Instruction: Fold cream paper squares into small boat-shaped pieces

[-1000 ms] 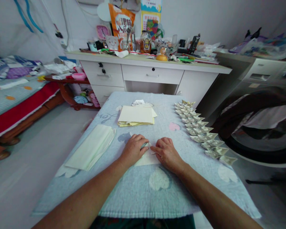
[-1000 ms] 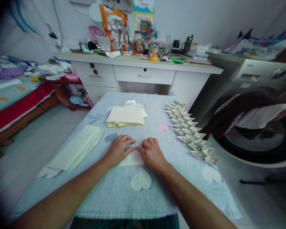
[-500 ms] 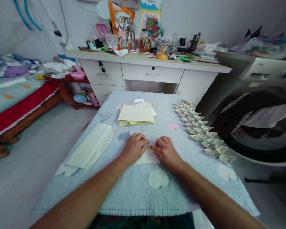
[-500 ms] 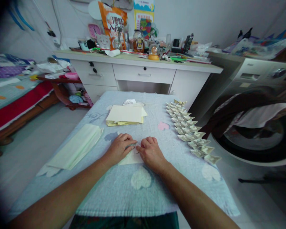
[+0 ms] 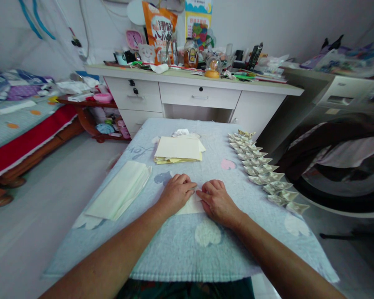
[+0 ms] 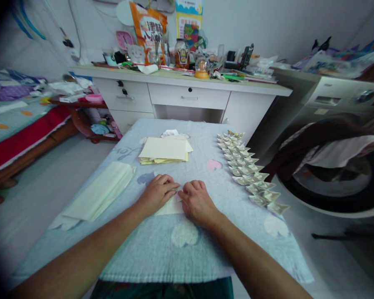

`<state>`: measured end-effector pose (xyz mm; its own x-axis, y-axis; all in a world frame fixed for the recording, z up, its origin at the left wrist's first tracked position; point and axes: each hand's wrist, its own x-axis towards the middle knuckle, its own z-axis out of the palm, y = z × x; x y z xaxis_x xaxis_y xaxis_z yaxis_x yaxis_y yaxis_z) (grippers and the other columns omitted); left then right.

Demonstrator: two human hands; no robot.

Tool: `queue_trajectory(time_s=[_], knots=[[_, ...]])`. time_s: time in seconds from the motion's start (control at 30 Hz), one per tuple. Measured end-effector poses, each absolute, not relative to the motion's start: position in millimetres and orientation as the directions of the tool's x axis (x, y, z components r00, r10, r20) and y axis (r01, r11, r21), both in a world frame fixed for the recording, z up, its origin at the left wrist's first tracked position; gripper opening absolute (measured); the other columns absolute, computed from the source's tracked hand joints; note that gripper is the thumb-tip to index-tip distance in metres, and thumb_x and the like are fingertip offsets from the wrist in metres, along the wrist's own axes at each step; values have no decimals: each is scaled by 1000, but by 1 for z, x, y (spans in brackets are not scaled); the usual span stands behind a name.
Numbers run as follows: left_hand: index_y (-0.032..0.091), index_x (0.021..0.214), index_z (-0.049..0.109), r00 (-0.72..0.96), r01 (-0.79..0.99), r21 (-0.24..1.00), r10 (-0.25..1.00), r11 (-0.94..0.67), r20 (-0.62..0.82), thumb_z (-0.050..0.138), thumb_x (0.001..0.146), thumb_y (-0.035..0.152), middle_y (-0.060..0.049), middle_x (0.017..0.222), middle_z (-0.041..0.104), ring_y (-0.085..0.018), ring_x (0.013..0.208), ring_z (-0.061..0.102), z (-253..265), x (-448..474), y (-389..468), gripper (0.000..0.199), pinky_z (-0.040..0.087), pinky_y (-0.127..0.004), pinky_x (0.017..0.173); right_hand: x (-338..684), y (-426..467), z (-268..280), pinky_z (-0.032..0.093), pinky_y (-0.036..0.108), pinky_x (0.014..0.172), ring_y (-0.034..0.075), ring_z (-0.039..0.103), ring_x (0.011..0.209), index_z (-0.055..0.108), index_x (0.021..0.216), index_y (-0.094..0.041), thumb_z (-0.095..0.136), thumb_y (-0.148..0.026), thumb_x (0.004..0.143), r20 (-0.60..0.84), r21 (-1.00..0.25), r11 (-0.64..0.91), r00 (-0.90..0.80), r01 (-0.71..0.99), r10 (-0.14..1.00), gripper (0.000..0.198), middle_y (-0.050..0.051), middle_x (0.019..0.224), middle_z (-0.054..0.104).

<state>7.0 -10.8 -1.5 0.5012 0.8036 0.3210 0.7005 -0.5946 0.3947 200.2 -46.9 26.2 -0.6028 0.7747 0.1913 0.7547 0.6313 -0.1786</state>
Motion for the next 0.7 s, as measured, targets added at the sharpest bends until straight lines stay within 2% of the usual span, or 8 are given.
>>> queue_trajectory(time_s=[0.27,0.53,0.7], knots=[[22,114,63,496,694,413,807,-590,321,63,82,19,-6,101,58,-22,97,49,3,9,-13,33,42,-36,88,200,-49,25,32,38,86,23,40,96,64,111,-17,57,-18,84,184,-169,639,-613,750,769,28,9,101,55],[23,100,68,546,683,369,776,-630,315,59,85,17,-4,90,60,-21,90,49,2,9,-12,19,42,-34,81,200,-49,28,31,38,86,23,41,95,64,110,-17,56,-20,85,169,-175,633,-611,754,774,26,8,100,55],[22,99,69,554,684,353,770,-638,317,57,87,20,-4,90,60,-20,89,48,5,10,-13,17,41,-33,80,200,-49,32,31,37,85,23,40,94,63,111,-16,57,-22,84,136,-196,641,-627,742,767,29,8,98,55]])
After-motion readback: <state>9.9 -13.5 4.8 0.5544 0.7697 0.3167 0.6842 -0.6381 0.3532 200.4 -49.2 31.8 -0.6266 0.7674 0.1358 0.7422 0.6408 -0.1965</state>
